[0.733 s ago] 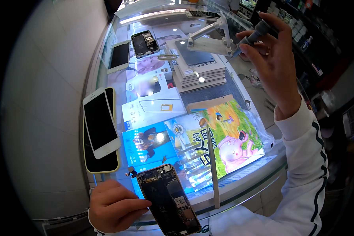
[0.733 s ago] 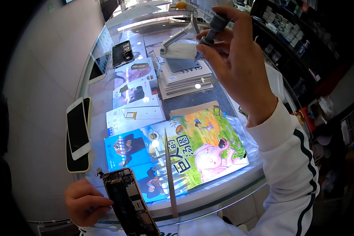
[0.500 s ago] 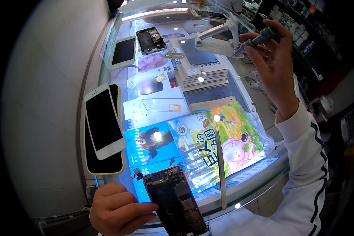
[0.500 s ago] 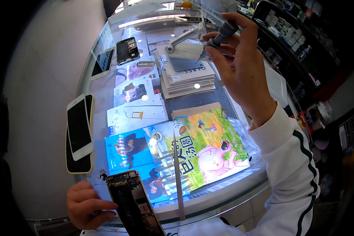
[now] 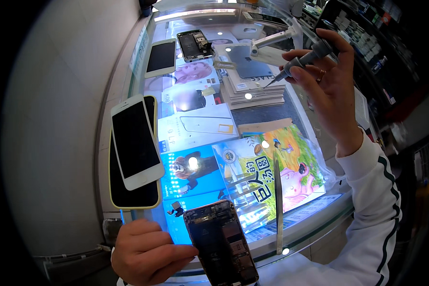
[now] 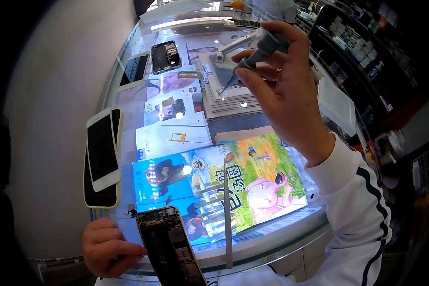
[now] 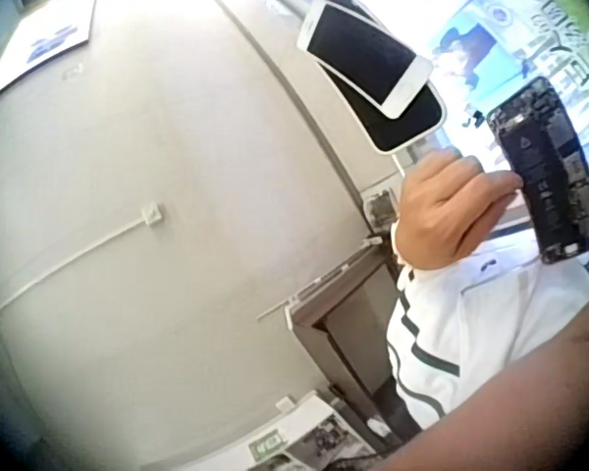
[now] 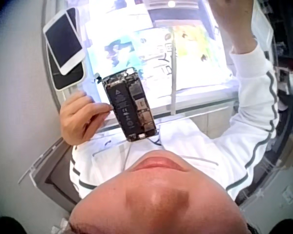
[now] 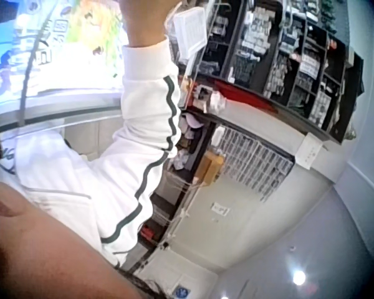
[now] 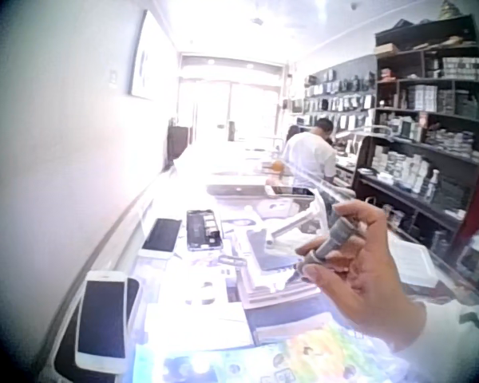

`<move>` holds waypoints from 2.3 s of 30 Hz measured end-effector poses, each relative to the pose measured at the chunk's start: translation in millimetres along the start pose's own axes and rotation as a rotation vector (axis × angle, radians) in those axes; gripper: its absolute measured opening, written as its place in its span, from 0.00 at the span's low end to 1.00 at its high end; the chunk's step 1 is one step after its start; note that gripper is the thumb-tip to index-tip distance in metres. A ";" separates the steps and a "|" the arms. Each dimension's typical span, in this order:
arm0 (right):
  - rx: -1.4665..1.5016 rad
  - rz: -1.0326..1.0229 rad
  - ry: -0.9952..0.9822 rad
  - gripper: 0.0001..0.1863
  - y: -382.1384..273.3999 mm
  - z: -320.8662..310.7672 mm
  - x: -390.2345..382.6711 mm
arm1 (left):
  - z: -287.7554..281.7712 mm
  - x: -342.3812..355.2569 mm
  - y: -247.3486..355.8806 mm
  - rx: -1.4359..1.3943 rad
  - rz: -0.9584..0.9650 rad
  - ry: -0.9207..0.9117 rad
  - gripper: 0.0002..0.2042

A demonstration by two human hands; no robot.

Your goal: The person uses tweezers to carefully remove a small internal component from a disassembled smartphone. They then use a screwdriver to unscrew and remove a metal bracket from the device's interior.

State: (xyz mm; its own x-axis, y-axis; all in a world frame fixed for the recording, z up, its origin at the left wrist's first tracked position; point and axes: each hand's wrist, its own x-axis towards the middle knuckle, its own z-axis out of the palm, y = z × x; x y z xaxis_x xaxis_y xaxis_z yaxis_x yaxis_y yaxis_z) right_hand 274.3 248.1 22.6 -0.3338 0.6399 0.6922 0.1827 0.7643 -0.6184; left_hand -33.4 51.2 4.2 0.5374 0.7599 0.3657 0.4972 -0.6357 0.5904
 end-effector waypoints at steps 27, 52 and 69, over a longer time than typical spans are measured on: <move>0.013 -0.010 0.028 0.26 2.1 15.0 7.5 | 0.1 0.8 1.5 -0.053 -0.051 -0.009 0.05; 0.215 0.101 -0.139 0.13 -7.7 23.1 0.4 | -6.3 5.0 3.3 -0.119 -0.044 -0.065 0.04; 0.302 0.103 -0.162 0.14 -15.5 27.0 -1.0 | -6.6 3.3 4.5 -0.105 -0.042 -0.054 0.04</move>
State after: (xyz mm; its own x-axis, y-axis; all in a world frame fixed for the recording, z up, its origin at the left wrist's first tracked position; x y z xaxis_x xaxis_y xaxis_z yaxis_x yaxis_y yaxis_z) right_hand 246.8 233.6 21.5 -0.4750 0.6724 0.5676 -0.0510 0.6229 -0.7806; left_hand -33.9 51.8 12.8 0.5546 0.7755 0.3017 0.4478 -0.5837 0.6773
